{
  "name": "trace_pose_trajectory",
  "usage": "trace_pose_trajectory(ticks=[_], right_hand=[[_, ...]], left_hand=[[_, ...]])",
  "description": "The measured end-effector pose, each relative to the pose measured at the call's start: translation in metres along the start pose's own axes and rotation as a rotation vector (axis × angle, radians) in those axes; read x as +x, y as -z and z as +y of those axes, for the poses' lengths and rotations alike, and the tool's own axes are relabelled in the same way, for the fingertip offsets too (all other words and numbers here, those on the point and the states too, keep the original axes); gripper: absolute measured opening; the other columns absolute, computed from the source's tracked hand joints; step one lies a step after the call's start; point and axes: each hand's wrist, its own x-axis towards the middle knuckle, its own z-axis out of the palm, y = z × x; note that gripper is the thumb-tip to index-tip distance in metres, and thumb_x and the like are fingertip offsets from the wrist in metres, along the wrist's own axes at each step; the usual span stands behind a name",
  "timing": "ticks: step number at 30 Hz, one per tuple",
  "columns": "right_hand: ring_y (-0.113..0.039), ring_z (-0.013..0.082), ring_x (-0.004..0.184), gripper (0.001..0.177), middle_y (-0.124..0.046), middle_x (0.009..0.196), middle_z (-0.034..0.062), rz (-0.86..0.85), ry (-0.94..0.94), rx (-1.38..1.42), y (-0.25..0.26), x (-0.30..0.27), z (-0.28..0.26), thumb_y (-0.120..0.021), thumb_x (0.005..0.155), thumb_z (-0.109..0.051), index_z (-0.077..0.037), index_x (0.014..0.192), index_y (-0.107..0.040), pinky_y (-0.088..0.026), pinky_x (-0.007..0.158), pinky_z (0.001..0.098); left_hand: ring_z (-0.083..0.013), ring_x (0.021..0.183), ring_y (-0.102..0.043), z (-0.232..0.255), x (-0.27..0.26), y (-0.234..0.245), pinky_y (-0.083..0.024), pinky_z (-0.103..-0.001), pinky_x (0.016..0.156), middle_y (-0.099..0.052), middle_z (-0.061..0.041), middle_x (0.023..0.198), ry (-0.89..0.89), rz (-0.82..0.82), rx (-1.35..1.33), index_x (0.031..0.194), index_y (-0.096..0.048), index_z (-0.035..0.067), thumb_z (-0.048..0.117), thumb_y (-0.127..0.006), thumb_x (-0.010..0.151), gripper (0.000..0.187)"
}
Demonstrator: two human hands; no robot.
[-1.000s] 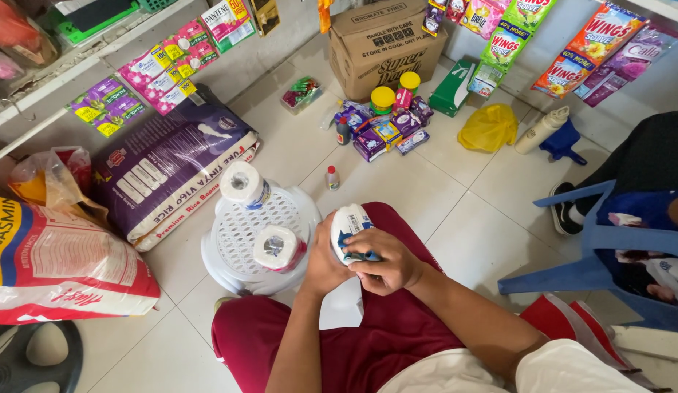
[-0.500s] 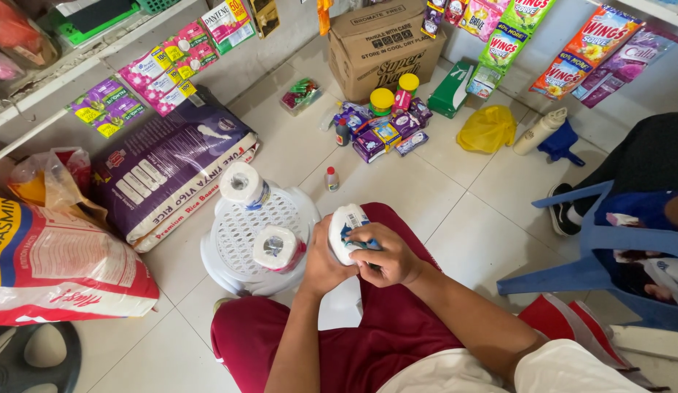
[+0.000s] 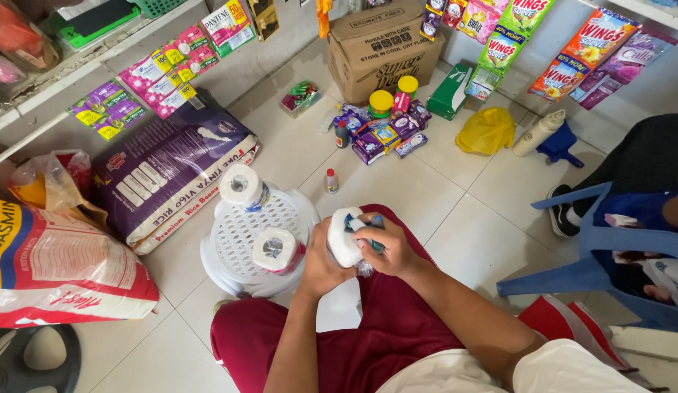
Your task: The person is cleaning a roll of toilet paper using a blue cloth in a small store setting.
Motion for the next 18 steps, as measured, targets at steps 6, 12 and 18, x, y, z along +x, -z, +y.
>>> trace_pose_trajectory(ticks=[6, 12, 18], right_hand=[[-0.07, 0.031, 0.085, 0.015, -0.069, 0.102, 0.0188, 0.052, -0.283, -0.029, 0.001, 0.0, 0.007, -0.066, 0.089, -0.006, -0.008, 0.1, -0.076, -0.055, 0.074, 0.039], [-0.07, 0.0304, 0.086, 0.018, -0.069, 0.1, 0.0191, 0.046, -0.464, -0.046, 0.0, -0.005, 0.016, -0.069, 0.088, -0.007, -0.008, 0.104, -0.076, -0.055, 0.075, 0.0397], [-0.069, 0.0381, 0.1, 0.021, -0.065, 0.113, 0.0226, -0.011, -0.228, -0.035, 0.0, -0.01, 0.017, -0.069, 0.091, -0.018, -0.007, 0.108, -0.075, -0.055, 0.084, 0.044]], left_hand=[[-0.0443, 0.116, -0.062, 0.011, -0.001, 0.005, -0.049, -0.058, 0.101, -0.058, -0.021, 0.123, 0.016, -0.036, 0.031, 0.142, -0.048, 0.006, 0.022, -0.091, 0.045, 0.108], [-0.0443, 0.118, -0.061, 0.021, -0.001, 0.005, -0.048, -0.058, 0.102, -0.057, -0.021, 0.125, 0.014, -0.032, 0.033, 0.142, -0.047, 0.005, 0.022, -0.09, 0.046, 0.107], [-0.0422, 0.115, -0.063, 0.021, -0.001, 0.007, -0.05, -0.055, 0.099, -0.058, -0.02, 0.121, -0.049, -0.024, 0.028, 0.143, -0.049, 0.005, 0.024, -0.092, 0.046, 0.107]])
